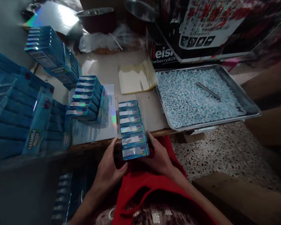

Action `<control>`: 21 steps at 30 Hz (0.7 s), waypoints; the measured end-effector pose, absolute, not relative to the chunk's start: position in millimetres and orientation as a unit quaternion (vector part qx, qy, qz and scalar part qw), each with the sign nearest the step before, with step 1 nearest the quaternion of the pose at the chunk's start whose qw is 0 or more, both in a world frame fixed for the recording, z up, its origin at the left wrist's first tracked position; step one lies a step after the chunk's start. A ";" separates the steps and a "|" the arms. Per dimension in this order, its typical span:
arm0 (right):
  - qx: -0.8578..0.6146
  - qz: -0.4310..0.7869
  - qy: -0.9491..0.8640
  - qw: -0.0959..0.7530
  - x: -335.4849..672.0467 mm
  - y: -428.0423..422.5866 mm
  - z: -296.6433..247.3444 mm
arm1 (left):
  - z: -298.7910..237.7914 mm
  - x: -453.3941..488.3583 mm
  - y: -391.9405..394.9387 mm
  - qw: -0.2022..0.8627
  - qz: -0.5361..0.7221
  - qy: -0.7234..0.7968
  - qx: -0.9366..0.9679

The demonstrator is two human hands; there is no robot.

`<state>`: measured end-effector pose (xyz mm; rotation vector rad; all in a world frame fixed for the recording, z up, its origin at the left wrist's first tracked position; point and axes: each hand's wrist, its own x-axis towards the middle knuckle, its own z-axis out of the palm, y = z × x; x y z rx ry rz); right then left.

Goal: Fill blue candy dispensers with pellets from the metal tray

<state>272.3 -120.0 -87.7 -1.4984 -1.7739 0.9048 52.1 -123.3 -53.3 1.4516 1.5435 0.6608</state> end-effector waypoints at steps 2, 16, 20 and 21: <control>-0.548 0.319 -0.698 0.333 271.4 -123.0 -93.5 | -53.4 55.6 -127.6 0.435 0.261 0.620 0.598; -0.550 0.275 -0.674 0.409 261.7 -128.1 -113.2 | -70.1 66.5 -131.7 0.344 0.225 0.673 0.615; -0.550 0.233 -0.690 0.408 263.2 -128.2 -110.9 | -71.6 63.2 -131.5 0.348 0.221 0.660 0.628; -0.552 0.225 -0.693 0.405 262.9 -128.2 -111.7 | -71.5 64.4 -131.8 0.349 0.223 0.661 0.627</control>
